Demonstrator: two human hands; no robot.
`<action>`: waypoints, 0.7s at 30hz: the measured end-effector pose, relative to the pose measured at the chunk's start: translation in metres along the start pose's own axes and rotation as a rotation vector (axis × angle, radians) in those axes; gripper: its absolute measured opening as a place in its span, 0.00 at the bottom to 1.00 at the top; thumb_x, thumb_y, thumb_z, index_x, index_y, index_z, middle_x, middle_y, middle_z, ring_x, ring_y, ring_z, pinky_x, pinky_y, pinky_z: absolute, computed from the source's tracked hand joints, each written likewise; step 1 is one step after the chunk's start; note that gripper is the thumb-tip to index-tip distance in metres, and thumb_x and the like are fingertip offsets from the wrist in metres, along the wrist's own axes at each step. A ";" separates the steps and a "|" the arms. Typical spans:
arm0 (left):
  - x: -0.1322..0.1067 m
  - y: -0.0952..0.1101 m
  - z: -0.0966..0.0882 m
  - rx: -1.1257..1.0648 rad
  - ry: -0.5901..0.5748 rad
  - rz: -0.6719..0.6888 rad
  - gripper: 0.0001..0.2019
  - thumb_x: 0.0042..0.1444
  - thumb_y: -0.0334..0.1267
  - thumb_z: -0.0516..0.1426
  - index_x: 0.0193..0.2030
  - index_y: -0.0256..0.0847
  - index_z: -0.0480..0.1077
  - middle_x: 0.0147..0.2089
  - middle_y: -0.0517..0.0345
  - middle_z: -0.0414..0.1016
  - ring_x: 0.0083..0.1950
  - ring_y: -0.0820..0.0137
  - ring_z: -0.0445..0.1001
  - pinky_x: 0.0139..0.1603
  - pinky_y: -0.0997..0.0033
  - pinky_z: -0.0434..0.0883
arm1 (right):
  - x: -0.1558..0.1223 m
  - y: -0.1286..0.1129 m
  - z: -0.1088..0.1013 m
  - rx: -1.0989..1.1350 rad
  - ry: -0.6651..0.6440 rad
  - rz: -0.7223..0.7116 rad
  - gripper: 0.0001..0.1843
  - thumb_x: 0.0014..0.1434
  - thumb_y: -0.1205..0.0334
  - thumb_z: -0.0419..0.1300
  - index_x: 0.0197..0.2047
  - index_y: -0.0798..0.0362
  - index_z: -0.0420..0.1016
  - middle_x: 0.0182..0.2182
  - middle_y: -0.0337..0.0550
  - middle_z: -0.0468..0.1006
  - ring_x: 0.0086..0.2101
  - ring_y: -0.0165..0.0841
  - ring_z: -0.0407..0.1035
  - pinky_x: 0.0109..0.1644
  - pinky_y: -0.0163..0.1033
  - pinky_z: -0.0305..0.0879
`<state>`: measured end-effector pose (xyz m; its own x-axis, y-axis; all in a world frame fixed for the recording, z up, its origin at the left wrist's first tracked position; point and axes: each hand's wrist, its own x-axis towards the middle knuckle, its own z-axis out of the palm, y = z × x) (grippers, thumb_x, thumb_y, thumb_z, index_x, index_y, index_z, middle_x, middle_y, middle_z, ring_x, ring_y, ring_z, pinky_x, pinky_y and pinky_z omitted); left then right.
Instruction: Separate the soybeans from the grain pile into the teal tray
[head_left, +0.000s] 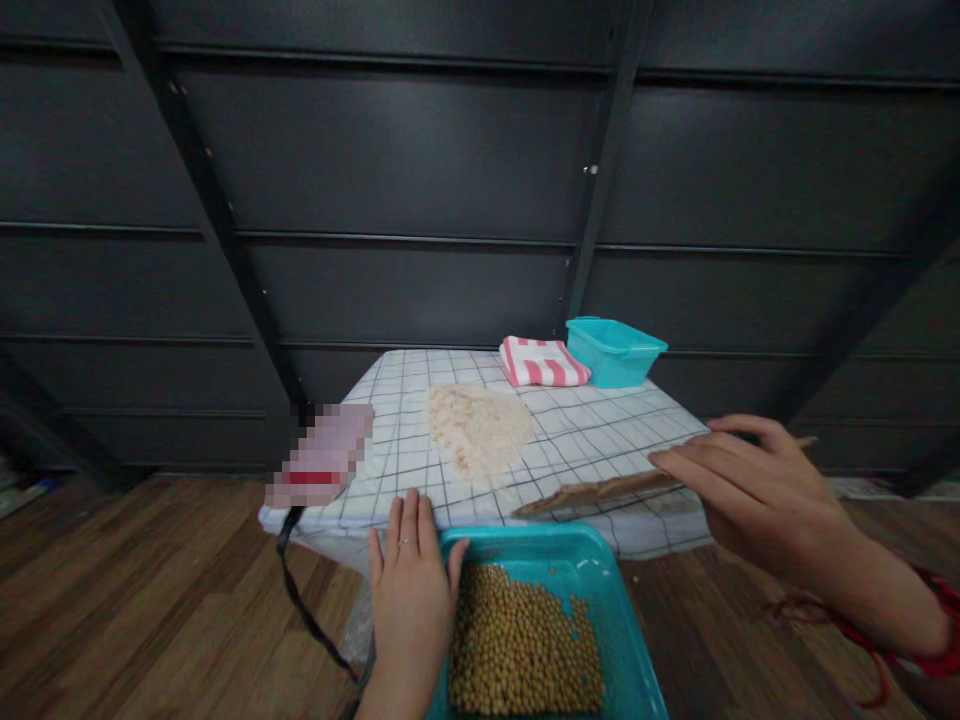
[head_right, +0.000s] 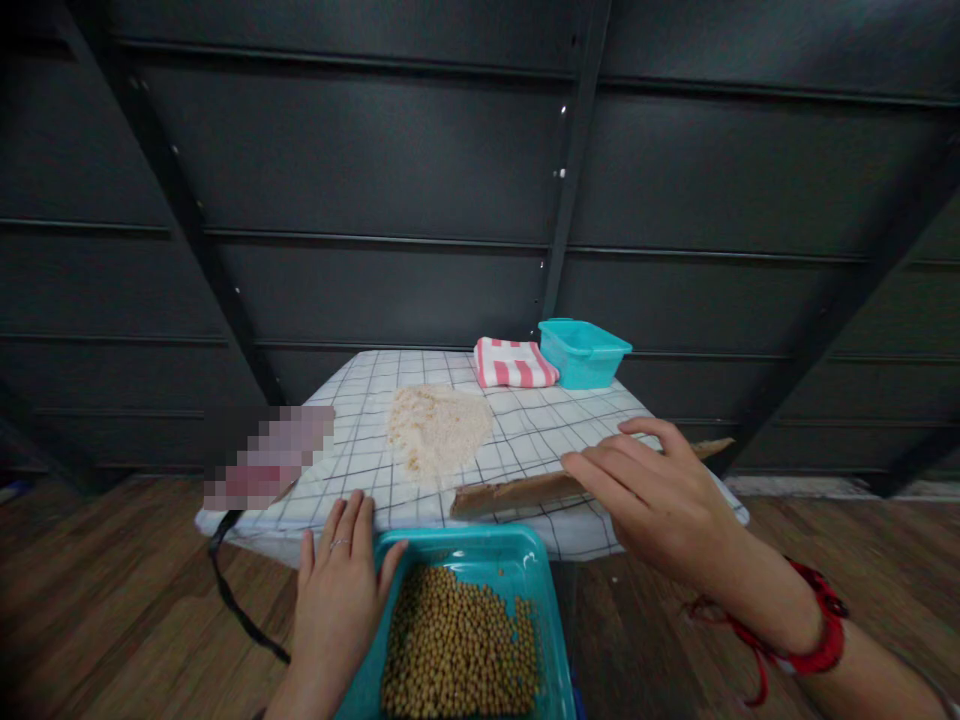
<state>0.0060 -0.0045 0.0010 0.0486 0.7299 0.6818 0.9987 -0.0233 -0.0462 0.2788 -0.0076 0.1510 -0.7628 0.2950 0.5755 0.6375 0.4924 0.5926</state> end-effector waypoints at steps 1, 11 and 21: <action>0.000 0.000 0.000 0.011 0.004 0.005 0.28 0.59 0.47 0.37 0.50 0.25 0.64 0.53 0.38 0.68 0.55 0.53 0.64 0.50 0.46 0.63 | 0.000 0.001 0.001 -0.004 0.005 0.005 0.17 0.51 0.82 0.43 0.38 0.55 0.63 0.26 0.40 0.74 0.27 0.30 0.66 0.40 0.42 0.58; 0.001 0.000 0.000 0.001 0.026 0.016 0.28 0.59 0.47 0.38 0.50 0.24 0.64 0.53 0.36 0.68 0.54 0.51 0.65 0.49 0.45 0.63 | -0.001 0.000 0.001 0.043 -0.007 0.000 0.18 0.53 0.82 0.42 0.38 0.52 0.62 0.25 0.38 0.75 0.28 0.28 0.66 0.41 0.42 0.57; 0.001 0.001 0.005 0.003 0.011 -0.012 0.28 0.59 0.48 0.37 0.50 0.26 0.64 0.53 0.38 0.68 0.55 0.53 0.64 0.50 0.46 0.62 | -0.007 0.006 -0.005 0.098 0.014 -0.037 0.16 0.56 0.80 0.42 0.37 0.51 0.63 0.25 0.37 0.75 0.28 0.27 0.66 0.41 0.42 0.57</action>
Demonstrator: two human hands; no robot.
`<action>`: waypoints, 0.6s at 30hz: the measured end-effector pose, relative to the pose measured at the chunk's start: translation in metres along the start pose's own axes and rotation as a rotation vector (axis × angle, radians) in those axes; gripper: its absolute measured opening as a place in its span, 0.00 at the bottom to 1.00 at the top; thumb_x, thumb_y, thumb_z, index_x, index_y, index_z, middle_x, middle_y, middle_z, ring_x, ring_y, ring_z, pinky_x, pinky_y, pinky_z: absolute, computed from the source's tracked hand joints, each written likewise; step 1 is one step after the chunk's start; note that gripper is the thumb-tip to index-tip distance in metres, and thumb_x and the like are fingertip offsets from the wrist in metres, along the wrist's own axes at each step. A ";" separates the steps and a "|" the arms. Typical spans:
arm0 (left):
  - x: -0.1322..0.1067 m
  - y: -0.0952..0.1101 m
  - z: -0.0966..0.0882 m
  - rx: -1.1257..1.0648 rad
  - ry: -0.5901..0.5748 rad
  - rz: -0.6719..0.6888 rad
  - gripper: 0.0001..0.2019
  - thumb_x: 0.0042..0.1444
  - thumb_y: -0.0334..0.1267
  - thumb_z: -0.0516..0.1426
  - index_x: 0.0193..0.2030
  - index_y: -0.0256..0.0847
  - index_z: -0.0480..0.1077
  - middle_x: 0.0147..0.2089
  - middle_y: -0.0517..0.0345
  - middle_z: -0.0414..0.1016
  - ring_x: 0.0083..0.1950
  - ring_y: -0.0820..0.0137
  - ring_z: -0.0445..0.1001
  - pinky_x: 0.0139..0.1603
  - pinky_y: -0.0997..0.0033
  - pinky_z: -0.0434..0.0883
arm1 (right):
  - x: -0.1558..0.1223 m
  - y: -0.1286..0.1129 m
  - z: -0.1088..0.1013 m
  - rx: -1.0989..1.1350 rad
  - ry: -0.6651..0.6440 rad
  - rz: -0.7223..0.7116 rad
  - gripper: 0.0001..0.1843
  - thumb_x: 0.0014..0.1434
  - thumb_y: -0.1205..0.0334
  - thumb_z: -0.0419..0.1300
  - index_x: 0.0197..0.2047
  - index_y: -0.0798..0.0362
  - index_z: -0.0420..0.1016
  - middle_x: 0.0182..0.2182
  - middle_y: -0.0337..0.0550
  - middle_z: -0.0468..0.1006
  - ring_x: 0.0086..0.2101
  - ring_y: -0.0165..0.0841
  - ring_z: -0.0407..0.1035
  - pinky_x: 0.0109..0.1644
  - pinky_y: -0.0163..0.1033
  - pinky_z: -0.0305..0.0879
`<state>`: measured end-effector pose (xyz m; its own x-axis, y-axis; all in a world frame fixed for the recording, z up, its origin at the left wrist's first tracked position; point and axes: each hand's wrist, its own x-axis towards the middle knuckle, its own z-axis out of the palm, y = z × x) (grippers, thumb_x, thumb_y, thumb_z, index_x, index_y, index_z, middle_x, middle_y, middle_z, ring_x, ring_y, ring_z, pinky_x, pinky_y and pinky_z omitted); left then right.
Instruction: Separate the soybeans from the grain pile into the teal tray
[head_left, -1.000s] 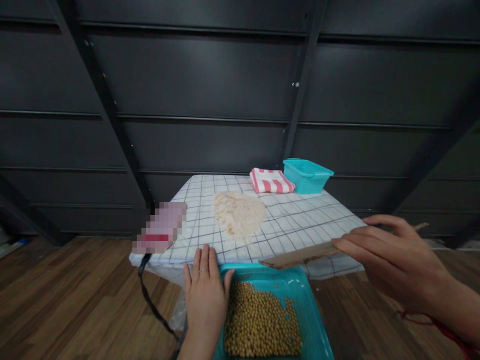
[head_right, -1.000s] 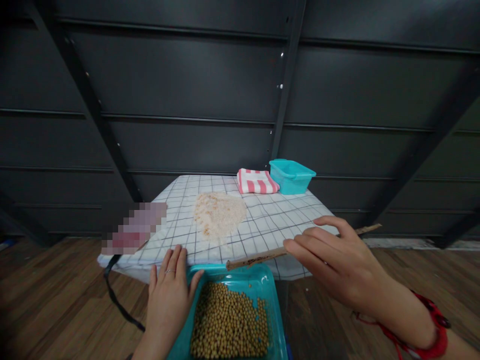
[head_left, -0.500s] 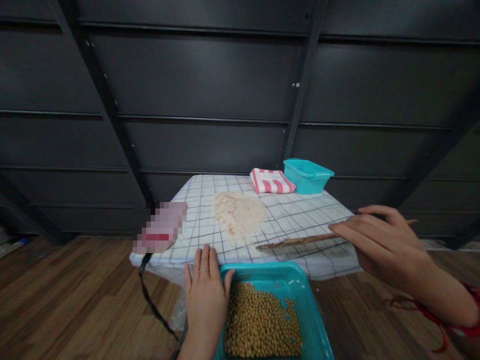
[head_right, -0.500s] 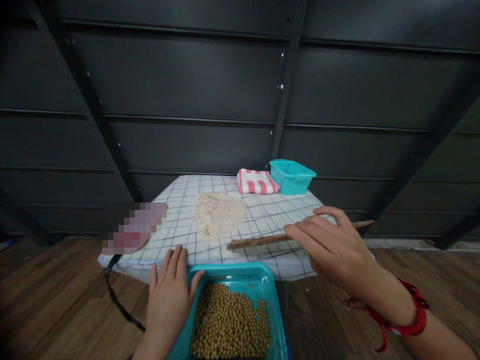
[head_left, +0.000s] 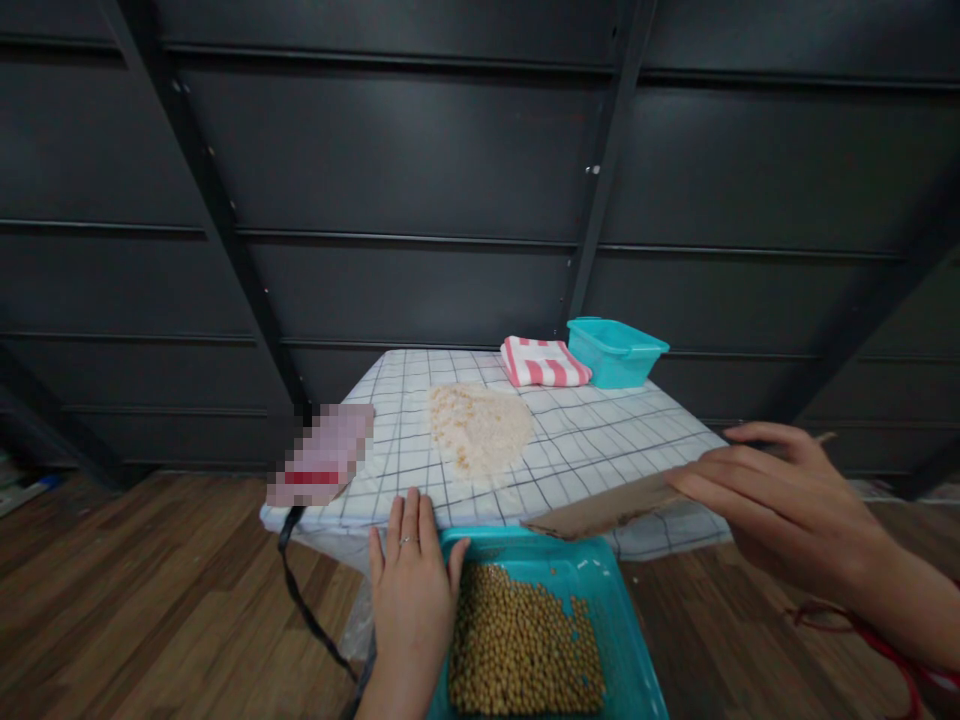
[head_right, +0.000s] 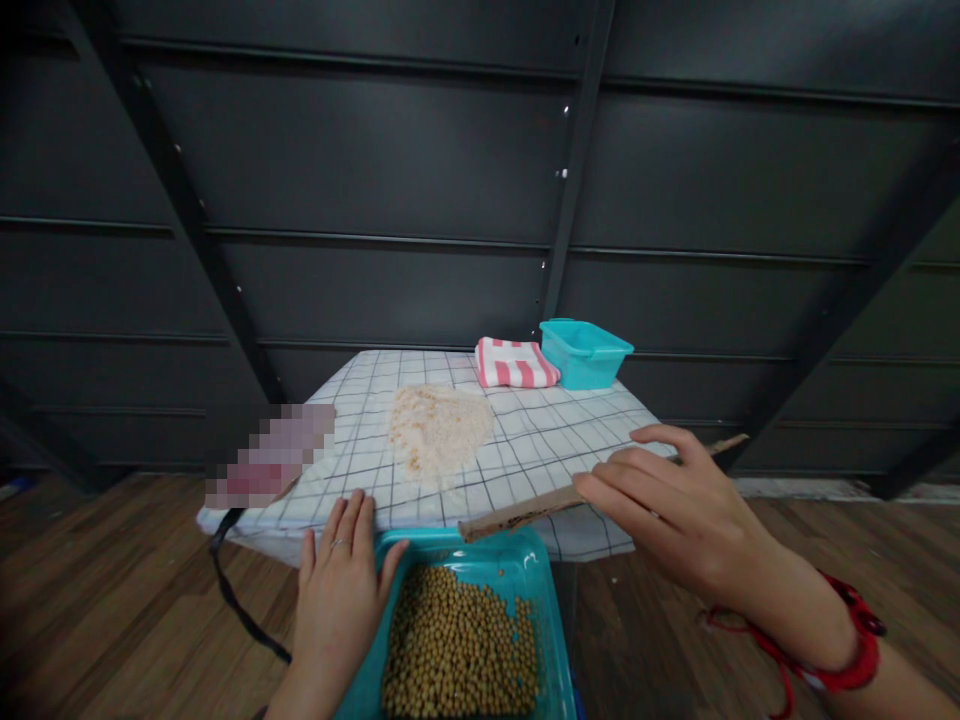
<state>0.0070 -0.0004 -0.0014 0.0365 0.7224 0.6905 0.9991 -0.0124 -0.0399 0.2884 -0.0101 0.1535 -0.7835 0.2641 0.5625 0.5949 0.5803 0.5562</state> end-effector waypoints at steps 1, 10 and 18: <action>0.000 0.000 0.000 -0.004 -0.002 -0.001 0.28 0.58 0.48 0.37 0.50 0.26 0.64 0.53 0.38 0.68 0.55 0.53 0.64 0.50 0.46 0.62 | 0.000 -0.001 0.000 -0.006 -0.001 0.001 0.16 0.56 0.80 0.42 0.38 0.51 0.63 0.25 0.37 0.75 0.28 0.27 0.66 0.41 0.42 0.57; -0.001 -0.001 -0.001 0.024 0.018 0.030 0.28 0.59 0.47 0.37 0.50 0.25 0.64 0.52 0.38 0.68 0.54 0.53 0.65 0.49 0.46 0.63 | 0.002 0.001 0.005 -0.075 0.042 0.012 0.15 0.54 0.80 0.44 0.39 0.53 0.62 0.26 0.42 0.76 0.28 0.30 0.66 0.38 0.43 0.57; 0.000 0.000 -0.003 -0.013 0.010 0.023 0.28 0.59 0.47 0.38 0.50 0.24 0.64 0.53 0.36 0.68 0.54 0.51 0.64 0.49 0.44 0.62 | -0.001 -0.002 0.012 -0.053 0.000 0.023 0.18 0.52 0.81 0.43 0.38 0.52 0.63 0.26 0.37 0.75 0.27 0.28 0.66 0.40 0.42 0.57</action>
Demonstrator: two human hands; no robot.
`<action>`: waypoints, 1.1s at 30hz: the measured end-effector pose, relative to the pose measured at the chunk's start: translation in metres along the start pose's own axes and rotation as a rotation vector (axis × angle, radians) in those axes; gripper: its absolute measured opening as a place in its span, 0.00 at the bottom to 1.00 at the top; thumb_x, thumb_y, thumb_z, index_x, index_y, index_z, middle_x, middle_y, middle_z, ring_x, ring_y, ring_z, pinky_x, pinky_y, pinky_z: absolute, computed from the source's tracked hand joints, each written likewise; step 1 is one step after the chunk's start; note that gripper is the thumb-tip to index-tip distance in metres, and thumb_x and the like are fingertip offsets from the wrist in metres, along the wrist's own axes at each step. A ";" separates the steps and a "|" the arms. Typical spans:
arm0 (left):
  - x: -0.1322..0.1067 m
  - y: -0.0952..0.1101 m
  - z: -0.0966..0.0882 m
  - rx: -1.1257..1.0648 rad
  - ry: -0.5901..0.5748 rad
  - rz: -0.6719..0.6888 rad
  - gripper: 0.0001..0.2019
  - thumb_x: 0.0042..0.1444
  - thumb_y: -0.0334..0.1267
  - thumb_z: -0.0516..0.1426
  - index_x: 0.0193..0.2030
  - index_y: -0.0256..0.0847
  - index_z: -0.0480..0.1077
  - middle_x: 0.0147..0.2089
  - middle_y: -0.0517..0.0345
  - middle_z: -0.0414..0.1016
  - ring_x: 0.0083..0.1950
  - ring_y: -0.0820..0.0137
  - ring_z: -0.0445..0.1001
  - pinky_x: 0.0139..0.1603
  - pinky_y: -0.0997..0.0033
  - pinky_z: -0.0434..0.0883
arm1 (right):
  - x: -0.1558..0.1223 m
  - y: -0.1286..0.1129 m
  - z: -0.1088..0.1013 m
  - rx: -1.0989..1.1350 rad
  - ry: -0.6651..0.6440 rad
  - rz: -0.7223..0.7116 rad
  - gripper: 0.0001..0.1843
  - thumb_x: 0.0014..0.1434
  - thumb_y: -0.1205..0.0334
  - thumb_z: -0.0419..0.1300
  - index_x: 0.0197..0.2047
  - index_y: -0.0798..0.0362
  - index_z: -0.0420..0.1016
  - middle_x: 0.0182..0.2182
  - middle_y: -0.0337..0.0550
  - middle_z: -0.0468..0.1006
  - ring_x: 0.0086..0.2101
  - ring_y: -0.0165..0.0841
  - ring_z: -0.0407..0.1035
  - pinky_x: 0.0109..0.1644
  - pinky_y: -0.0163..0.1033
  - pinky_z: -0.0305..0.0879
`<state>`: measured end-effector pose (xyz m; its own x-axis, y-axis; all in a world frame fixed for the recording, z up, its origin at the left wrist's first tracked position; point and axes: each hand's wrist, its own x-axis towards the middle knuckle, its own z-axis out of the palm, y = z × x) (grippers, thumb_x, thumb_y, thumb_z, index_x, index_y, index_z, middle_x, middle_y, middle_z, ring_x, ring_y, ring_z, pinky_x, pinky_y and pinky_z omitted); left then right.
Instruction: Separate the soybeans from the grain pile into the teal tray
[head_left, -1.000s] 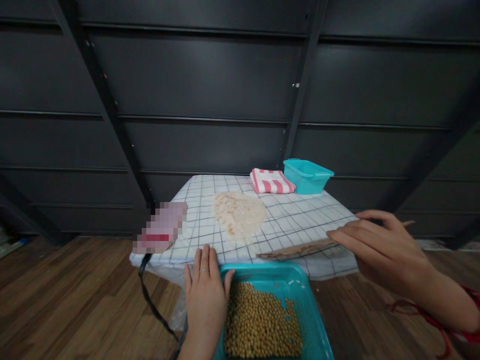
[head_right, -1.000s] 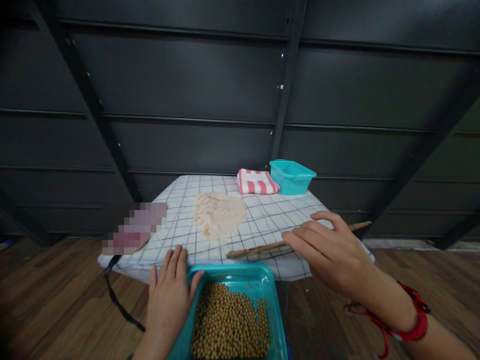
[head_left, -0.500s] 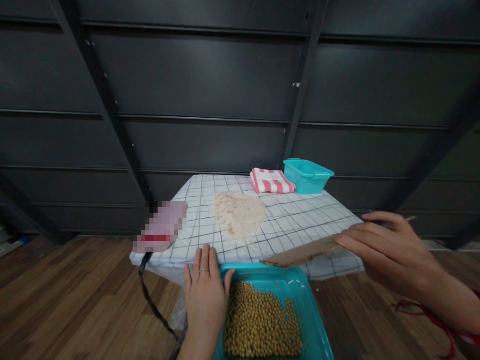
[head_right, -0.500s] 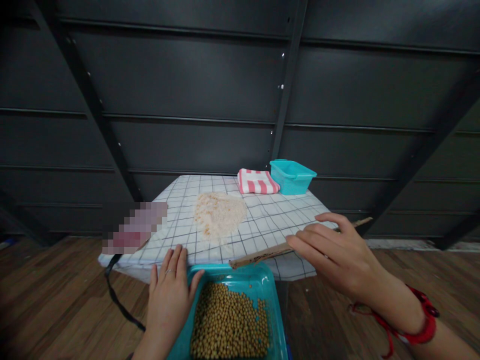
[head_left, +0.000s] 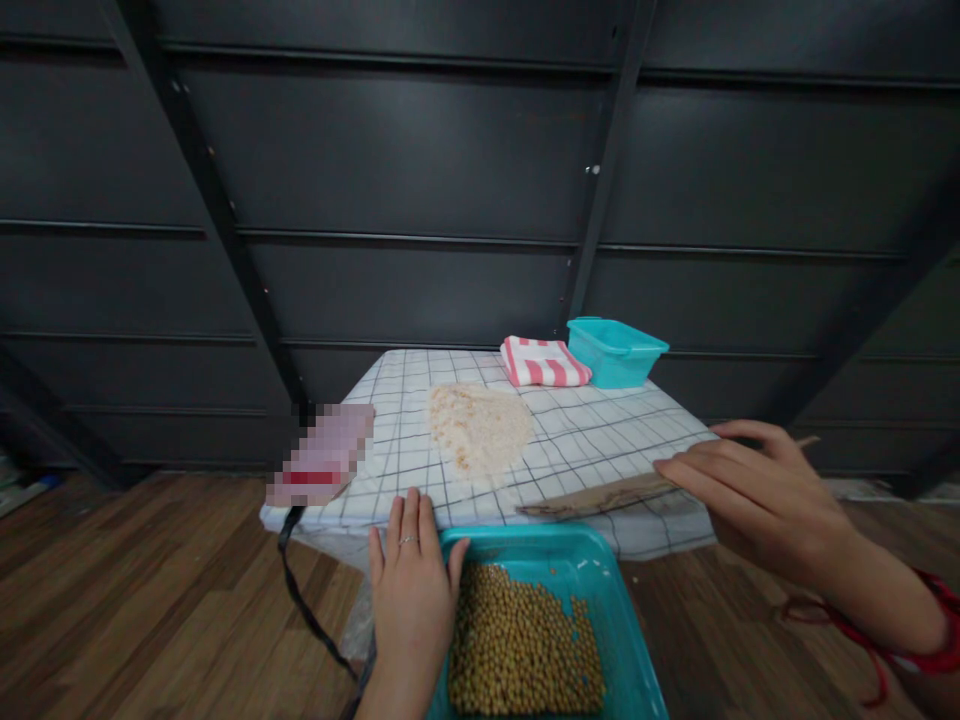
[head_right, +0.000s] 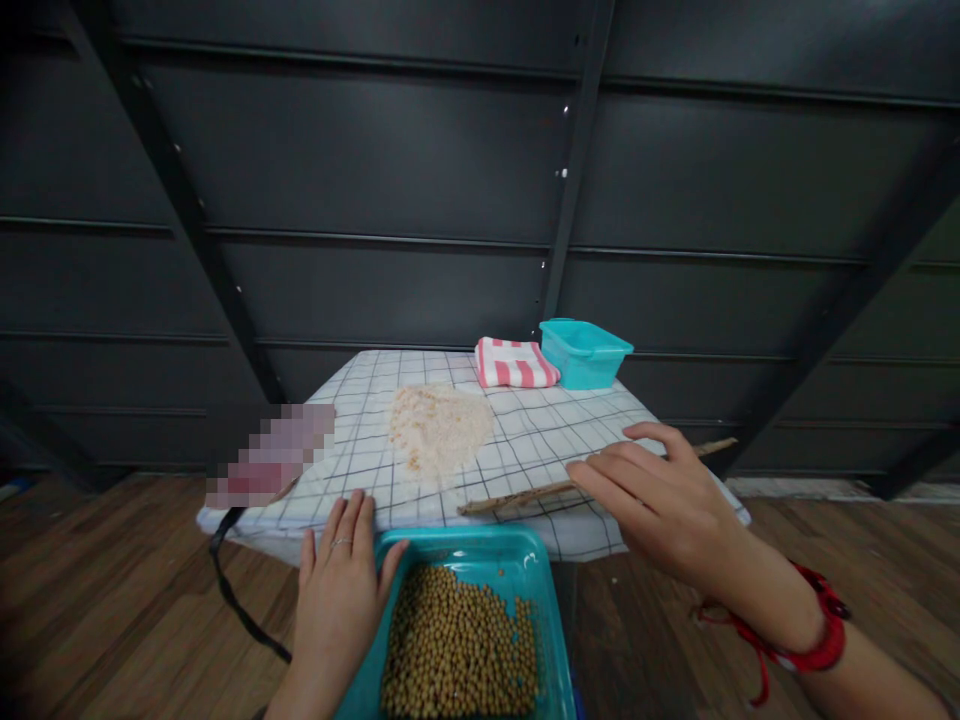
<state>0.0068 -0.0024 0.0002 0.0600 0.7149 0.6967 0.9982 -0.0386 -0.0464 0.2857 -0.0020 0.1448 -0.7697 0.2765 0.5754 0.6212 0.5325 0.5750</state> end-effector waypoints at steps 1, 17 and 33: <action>0.000 0.000 0.000 -0.005 -0.005 -0.002 0.28 0.59 0.47 0.38 0.51 0.23 0.64 0.53 0.35 0.67 0.54 0.51 0.64 0.50 0.43 0.62 | 0.000 0.000 0.003 -0.007 0.012 0.002 0.18 0.52 0.81 0.44 0.39 0.52 0.63 0.26 0.37 0.75 0.27 0.28 0.66 0.39 0.42 0.57; -0.003 -0.002 0.000 -0.036 -0.079 -0.036 0.28 0.58 0.48 0.39 0.52 0.26 0.63 0.55 0.36 0.66 0.57 0.53 0.62 0.53 0.43 0.59 | 0.010 -0.007 0.021 0.009 0.113 -0.003 0.17 0.51 0.81 0.46 0.40 0.54 0.64 0.27 0.40 0.76 0.28 0.29 0.67 0.40 0.42 0.59; -0.004 -0.004 0.002 0.002 -0.043 -0.036 0.28 0.58 0.49 0.38 0.52 0.29 0.64 0.54 0.40 0.67 0.57 0.55 0.63 0.53 0.47 0.61 | 0.019 -0.014 0.032 0.059 0.140 -0.059 0.15 0.53 0.78 0.46 0.41 0.55 0.65 0.28 0.42 0.76 0.29 0.30 0.67 0.41 0.42 0.59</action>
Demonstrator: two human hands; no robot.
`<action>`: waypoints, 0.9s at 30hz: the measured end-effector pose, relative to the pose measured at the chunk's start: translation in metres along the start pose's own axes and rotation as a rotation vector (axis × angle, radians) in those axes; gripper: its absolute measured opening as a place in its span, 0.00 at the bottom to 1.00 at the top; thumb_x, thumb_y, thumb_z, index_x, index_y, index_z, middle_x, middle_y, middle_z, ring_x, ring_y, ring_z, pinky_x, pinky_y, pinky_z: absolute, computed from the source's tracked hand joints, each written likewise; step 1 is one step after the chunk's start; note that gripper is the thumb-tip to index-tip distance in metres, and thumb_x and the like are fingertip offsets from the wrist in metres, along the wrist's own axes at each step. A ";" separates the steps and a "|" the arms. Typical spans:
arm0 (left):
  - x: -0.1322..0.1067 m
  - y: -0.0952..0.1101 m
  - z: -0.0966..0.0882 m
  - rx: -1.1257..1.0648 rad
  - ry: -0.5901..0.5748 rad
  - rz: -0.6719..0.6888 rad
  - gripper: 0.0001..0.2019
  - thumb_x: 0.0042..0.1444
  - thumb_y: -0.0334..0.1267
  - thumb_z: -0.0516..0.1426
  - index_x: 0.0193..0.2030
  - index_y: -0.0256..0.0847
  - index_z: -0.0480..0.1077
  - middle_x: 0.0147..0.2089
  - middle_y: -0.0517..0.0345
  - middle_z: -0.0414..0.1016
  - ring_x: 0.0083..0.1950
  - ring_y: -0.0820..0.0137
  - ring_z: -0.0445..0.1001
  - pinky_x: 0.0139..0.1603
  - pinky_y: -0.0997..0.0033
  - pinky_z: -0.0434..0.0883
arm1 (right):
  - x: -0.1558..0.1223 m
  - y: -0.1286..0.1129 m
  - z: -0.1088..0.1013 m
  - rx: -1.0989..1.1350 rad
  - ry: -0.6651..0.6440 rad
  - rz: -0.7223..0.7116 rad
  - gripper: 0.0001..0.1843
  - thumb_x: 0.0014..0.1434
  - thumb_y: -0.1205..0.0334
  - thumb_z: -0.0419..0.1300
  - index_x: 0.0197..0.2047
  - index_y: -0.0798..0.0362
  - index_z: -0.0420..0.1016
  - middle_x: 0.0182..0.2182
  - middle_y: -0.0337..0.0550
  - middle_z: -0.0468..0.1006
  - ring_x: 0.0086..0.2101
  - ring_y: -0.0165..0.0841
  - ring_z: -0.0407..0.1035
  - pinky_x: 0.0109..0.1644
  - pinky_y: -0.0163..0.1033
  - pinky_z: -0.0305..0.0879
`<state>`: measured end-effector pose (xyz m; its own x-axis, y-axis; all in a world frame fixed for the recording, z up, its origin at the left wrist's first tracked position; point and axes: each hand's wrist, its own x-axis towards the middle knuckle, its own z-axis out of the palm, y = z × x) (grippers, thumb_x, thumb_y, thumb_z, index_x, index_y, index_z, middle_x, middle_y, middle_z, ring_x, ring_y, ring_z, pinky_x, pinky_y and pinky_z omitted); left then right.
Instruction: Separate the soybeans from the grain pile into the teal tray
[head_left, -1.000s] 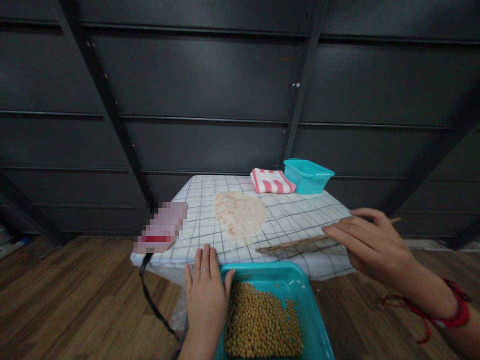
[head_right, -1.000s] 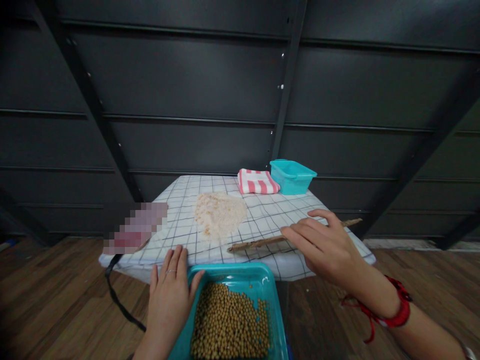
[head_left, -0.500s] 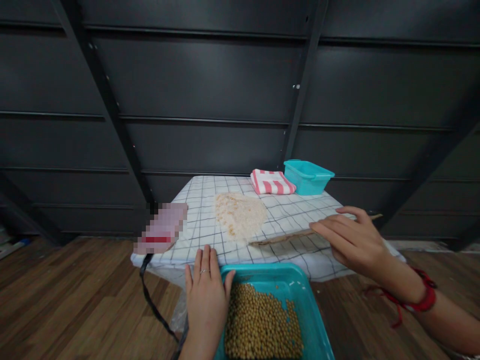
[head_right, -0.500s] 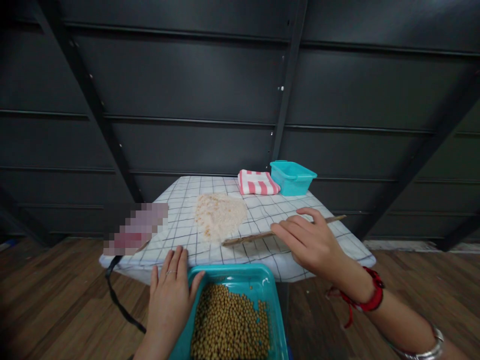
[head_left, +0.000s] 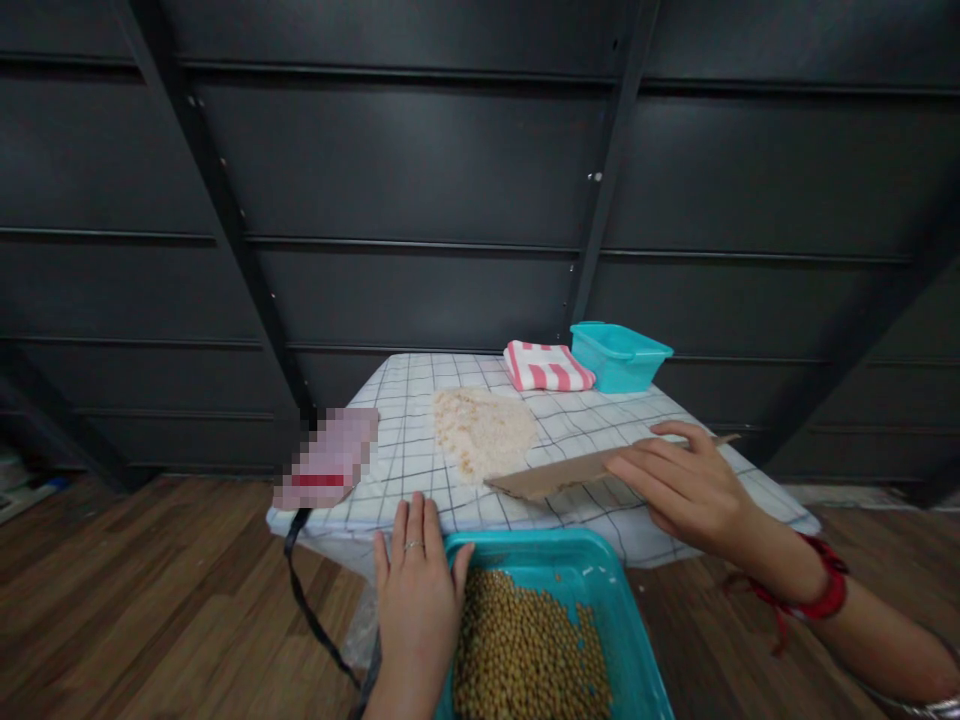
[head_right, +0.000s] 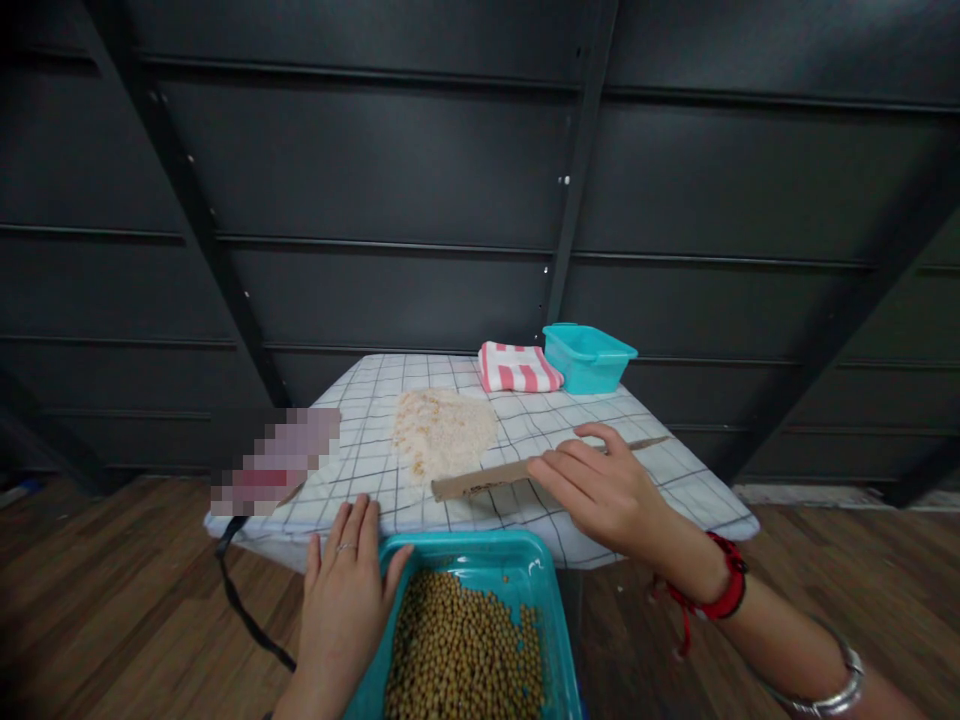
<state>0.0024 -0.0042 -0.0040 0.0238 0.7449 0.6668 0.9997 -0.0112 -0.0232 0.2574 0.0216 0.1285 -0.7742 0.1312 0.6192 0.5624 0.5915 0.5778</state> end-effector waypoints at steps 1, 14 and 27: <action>0.000 0.000 0.000 -0.011 0.002 0.000 0.28 0.58 0.49 0.38 0.52 0.29 0.64 0.54 0.40 0.67 0.56 0.55 0.63 0.53 0.47 0.61 | 0.001 0.000 0.006 -0.011 0.018 0.000 0.15 0.52 0.78 0.46 0.41 0.56 0.65 0.28 0.42 0.76 0.29 0.30 0.67 0.41 0.43 0.59; -0.001 -0.002 0.002 -0.034 0.027 -0.013 0.26 0.58 0.48 0.40 0.52 0.28 0.63 0.55 0.39 0.66 0.56 0.53 0.63 0.51 0.46 0.62 | 0.015 0.018 -0.002 -0.111 0.060 0.059 0.20 0.48 0.81 0.47 0.41 0.54 0.66 0.28 0.40 0.76 0.29 0.30 0.67 0.41 0.42 0.57; -0.002 -0.005 0.003 -0.016 0.021 -0.013 0.26 0.57 0.48 0.41 0.53 0.31 0.63 0.54 0.40 0.67 0.57 0.55 0.62 0.53 0.47 0.60 | 0.082 0.003 0.041 -0.075 -0.020 -0.089 0.11 0.58 0.74 0.48 0.36 0.55 0.70 0.24 0.37 0.73 0.28 0.28 0.61 0.44 0.40 0.50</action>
<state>-0.0024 -0.0033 -0.0073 0.0108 0.7308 0.6825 0.9999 -0.0122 -0.0027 0.1836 0.0665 0.1586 -0.8274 0.0975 0.5532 0.5107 0.5404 0.6686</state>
